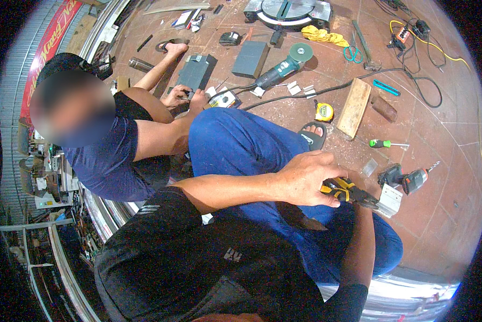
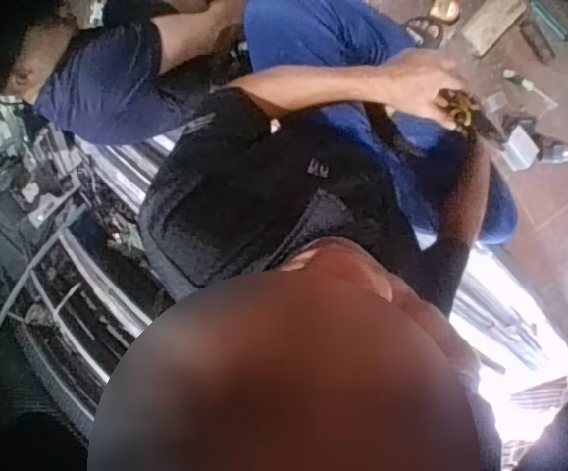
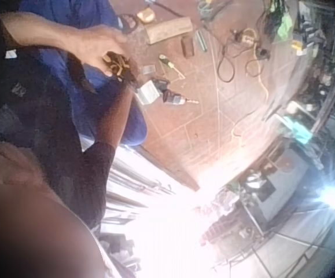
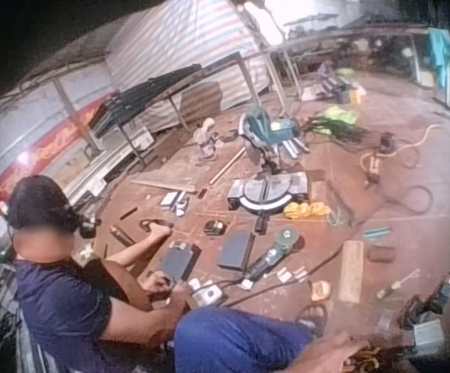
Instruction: The person sits on the floor and uses a cordless drill to drive screws into small metal brackets attached to a wooden block. They also use pliers to adjust the metal pieces. Another person works nearby with a grinder.
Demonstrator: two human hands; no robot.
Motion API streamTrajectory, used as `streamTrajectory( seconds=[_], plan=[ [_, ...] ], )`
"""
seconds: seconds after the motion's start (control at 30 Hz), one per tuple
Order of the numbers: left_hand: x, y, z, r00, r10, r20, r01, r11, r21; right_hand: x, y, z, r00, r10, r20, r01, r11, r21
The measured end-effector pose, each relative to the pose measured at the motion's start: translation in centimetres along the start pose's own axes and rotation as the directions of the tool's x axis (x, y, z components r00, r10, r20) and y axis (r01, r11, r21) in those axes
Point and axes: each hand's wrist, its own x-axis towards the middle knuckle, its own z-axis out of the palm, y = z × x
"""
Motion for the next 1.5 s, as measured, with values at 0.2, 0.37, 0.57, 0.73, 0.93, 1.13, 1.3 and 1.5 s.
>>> streamTrajectory(
  seconds=[0.2,0.37,0.57,0.73,0.93,1.13,1.3,1.5],
  plan=[
    [0.03,0.06,-0.11,1.000,0.007,0.005,-0.007,1.000,0.011,0.07,0.08,0.05,1.000,-0.007,0.008,0.007,1.000,0.010],
    [0.03,0.10,-0.14,1.000,-0.001,0.013,0.001,1.000,0.028,0.19,0.04,0.11,1.000,-0.009,0.016,0.008,1.000,0.023],
    [-0.03,0.15,-0.16,1.000,-0.004,0.018,0.004,1.000,0.002,0.19,-0.04,0.30,0.999,-0.013,0.029,0.012,0.999,0.035],
    [0.01,0.05,-0.07,1.000,0.004,0.006,-0.004,1.000,0.027,0.22,0.00,0.45,0.999,-0.016,0.043,0.014,0.999,0.044],
    [-0.03,-0.01,-0.04,1.000,0.015,0.005,-0.015,0.999,0.035,0.23,-0.04,0.65,0.998,-0.021,0.054,0.018,0.998,0.055],
    [-0.09,0.04,-0.09,1.000,0.022,0.000,-0.022,0.999,0.037,0.25,-0.08,0.67,0.997,-0.031,0.066,0.027,0.998,0.063],
    [-0.08,0.02,-0.04,0.999,0.036,-0.012,-0.035,0.998,0.049,0.36,0.03,0.68,0.997,-0.044,0.071,0.039,0.997,0.065],
    [0.06,0.04,-0.05,1.000,0.009,0.011,-0.010,0.999,0.052,0.44,0.18,0.66,0.995,-0.066,0.076,0.060,0.995,0.082]
  ],
)
